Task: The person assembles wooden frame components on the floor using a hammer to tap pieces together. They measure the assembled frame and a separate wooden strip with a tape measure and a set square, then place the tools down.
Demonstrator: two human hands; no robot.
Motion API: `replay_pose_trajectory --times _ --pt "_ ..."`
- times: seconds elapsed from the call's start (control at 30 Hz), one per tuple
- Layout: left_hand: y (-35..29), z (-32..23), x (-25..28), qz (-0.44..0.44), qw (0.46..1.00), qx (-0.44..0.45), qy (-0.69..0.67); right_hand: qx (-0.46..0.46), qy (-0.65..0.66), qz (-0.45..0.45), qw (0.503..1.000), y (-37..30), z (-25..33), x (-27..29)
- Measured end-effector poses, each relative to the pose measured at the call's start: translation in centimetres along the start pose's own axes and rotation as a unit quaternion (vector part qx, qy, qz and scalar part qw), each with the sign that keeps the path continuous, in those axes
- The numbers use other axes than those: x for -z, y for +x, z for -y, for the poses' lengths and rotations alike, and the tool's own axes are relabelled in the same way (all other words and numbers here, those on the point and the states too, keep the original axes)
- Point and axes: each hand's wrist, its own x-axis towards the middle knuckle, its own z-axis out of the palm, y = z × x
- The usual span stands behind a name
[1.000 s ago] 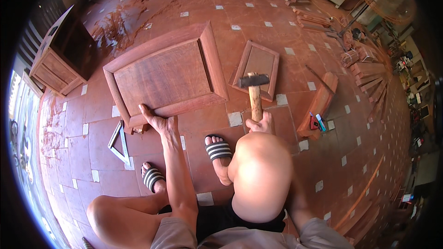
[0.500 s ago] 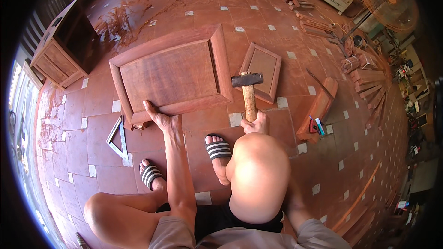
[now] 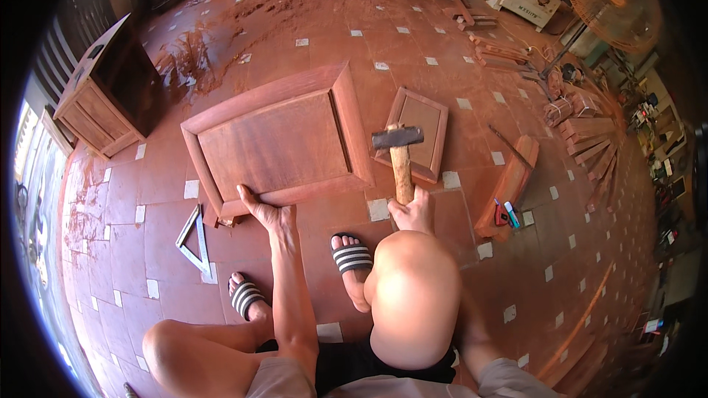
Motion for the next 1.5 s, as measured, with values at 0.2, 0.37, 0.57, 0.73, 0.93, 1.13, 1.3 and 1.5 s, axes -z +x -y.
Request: replay_pose_trajectory --times 0.2,0.37,0.57,0.73,0.93,1.13,1.3,1.5 --pt "0.0 0.2 0.3 0.015 1.000 -0.004 -0.011 0.155 -0.045 -0.100 0.982 3.8 0.2 -1.1" --pt "0.2 -0.7 0.9 0.036 0.999 -0.011 -0.007 0.064 0.105 0.001 0.992 3.9 3.8 2.8" --pt "0.5 -1.7 1.6 0.082 0.994 -0.012 0.068 0.216 0.005 -0.019 0.976 10.7 12.6 10.1" --pt "0.4 -1.0 1.9 0.104 0.986 -0.011 0.133 0.268 -0.209 -0.004 0.940 13.3 17.8 11.0" --pt "0.6 -0.9 3.8 0.079 0.984 0.016 0.157 0.223 -0.290 0.062 0.929 11.3 18.7 9.2" --pt "1.3 -1.1 4.5 0.088 0.976 -0.012 0.197 0.297 -0.259 0.032 0.919 10.8 19.1 7.5" --pt "0.9 -1.4 3.9 0.126 0.962 -0.029 0.240 0.202 -0.153 0.074 0.965 10.4 20.0 4.9" --pt "0.7 -3.0 2.9 0.133 0.939 -0.065 0.310 0.286 -0.121 0.046 0.949 9.8 17.5 3.6"
